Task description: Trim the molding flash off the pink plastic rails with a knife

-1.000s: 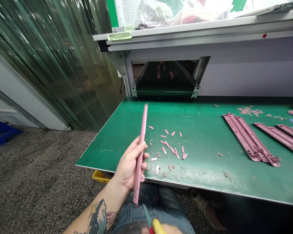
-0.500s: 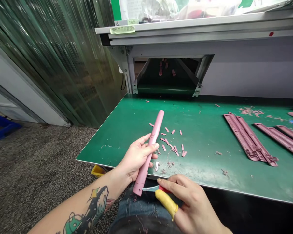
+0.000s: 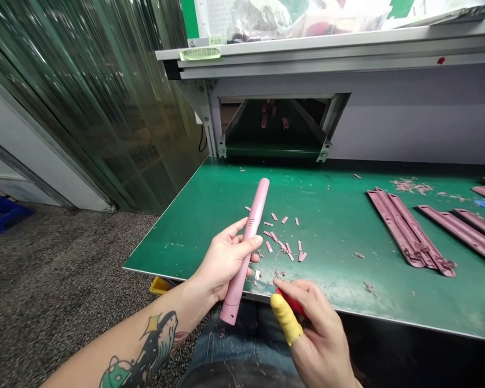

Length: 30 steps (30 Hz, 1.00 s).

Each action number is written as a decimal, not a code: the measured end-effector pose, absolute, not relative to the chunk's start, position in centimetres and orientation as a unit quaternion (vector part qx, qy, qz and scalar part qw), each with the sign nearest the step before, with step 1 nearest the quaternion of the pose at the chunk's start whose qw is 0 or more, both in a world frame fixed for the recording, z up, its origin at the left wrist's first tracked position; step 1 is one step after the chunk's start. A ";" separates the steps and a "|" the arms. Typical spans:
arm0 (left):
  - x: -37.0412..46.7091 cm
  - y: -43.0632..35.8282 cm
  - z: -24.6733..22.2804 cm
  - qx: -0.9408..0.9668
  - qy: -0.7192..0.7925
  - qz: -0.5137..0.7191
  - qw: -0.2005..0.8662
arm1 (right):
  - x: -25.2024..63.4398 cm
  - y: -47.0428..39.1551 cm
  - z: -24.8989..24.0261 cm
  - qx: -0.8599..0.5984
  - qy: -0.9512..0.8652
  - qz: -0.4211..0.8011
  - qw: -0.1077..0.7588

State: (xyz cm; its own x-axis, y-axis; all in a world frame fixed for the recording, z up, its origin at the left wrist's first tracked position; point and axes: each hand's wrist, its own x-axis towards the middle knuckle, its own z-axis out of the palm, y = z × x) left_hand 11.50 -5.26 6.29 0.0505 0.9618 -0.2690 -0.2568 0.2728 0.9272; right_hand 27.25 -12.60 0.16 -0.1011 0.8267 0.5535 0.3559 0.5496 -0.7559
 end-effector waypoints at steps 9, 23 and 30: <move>12.5 -4.8 6.5 0.335 0.504 0.502 0.618 | 25.1 -10.4 0.4 -0.487 -0.561 0.317 0.590; 15.2 -5.3 5.0 0.343 0.484 0.534 0.603 | 26.0 -7.8 2.5 -0.453 -0.577 0.471 0.490; 10.1 -4.9 -0.2 0.495 0.613 0.487 0.377 | 40.8 -3.7 1.3 -0.741 -0.614 0.067 0.262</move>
